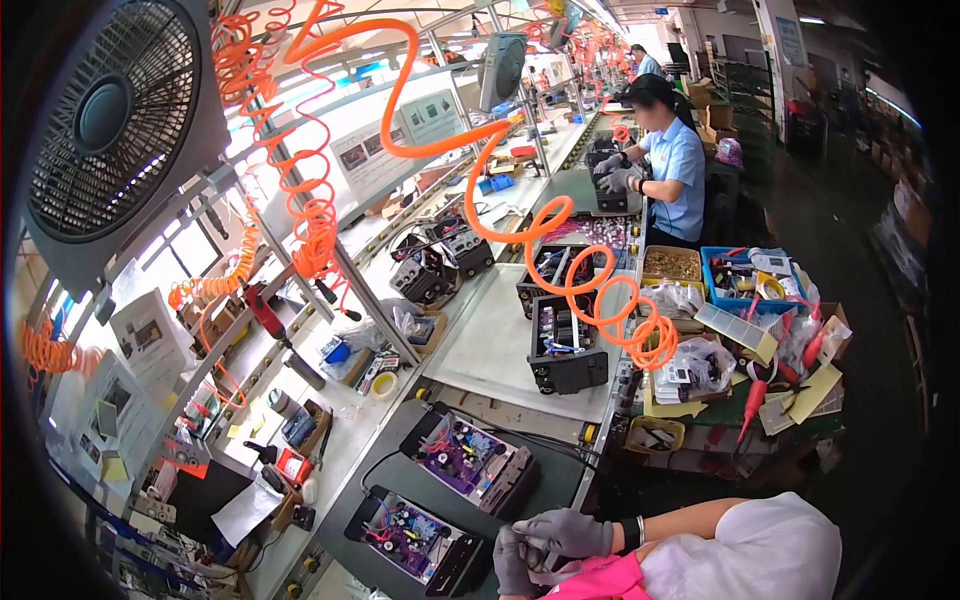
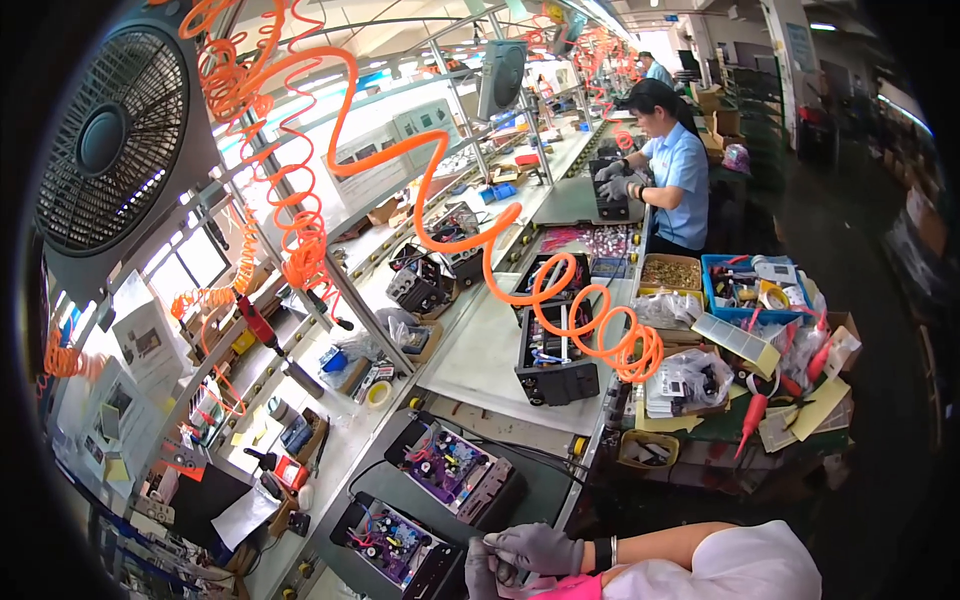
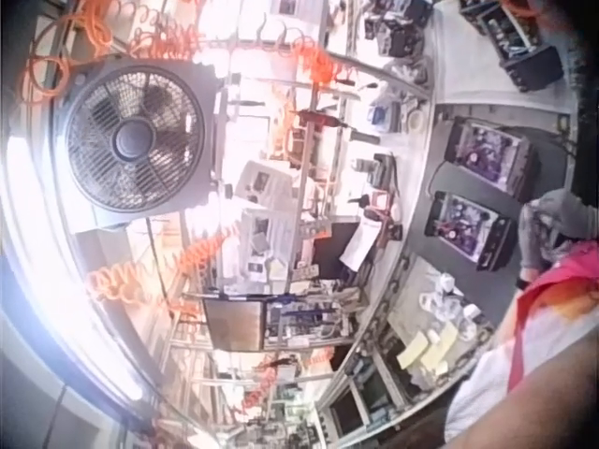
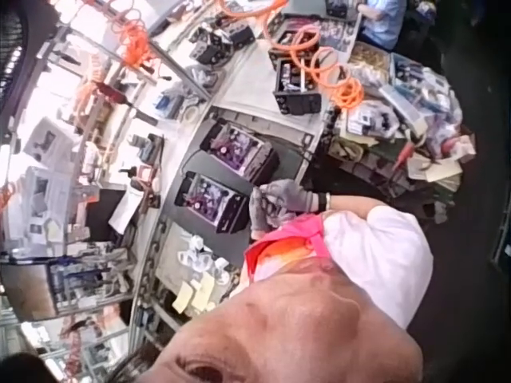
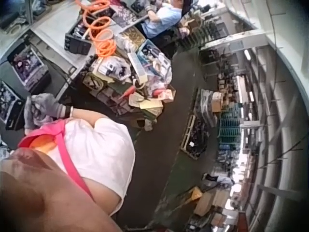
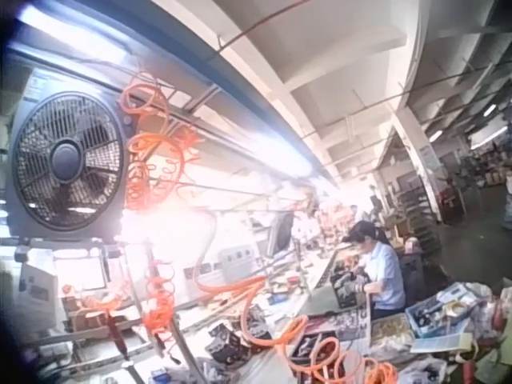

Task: Assembling components and a front panel onto an electronic inverter chassis on a factory assembly line.

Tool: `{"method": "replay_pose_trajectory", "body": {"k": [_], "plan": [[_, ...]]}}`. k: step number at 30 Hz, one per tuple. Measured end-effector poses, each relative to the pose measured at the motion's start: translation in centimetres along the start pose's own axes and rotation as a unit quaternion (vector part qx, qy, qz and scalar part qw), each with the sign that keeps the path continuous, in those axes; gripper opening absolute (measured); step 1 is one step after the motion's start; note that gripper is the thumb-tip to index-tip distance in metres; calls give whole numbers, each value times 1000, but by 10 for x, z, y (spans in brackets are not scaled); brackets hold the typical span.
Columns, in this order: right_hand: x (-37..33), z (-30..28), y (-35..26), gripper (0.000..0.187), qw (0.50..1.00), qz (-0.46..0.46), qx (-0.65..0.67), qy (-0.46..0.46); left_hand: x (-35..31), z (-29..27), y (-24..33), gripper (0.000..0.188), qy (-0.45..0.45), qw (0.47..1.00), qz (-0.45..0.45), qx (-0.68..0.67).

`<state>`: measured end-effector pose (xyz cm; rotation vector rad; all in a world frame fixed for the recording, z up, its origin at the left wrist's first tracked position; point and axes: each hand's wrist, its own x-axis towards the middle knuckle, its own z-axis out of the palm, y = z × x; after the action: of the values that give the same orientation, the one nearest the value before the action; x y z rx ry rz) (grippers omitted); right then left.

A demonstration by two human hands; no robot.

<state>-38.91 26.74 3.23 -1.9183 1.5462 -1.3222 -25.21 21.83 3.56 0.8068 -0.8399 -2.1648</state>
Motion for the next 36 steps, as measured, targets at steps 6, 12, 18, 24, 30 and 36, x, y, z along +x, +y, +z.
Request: {"method": "replay_pose_trajectory", "body": {"k": [6,12,18,24,30,36], "plan": [[4,7,-4,32,1000,-10,17,10,-2,-12,-7,30,23,998,52,26],[7,11,-10,31,1000,4,26,-7,3,-14,-3,25,82,993,71,52],[13,15,-6,30,998,-21,47,30,-10,-5,5,27,89,990,92,55],[14,19,-8,29,999,-30,27,-2,5,-23,-5,27,105,973,167,118],[19,24,-3,29,998,-27,64,-4,7,-49,-16,28,89,977,158,115],[20,25,-7,38,988,-87,101,-74,5,-48,-1,34,202,968,146,15]]}}
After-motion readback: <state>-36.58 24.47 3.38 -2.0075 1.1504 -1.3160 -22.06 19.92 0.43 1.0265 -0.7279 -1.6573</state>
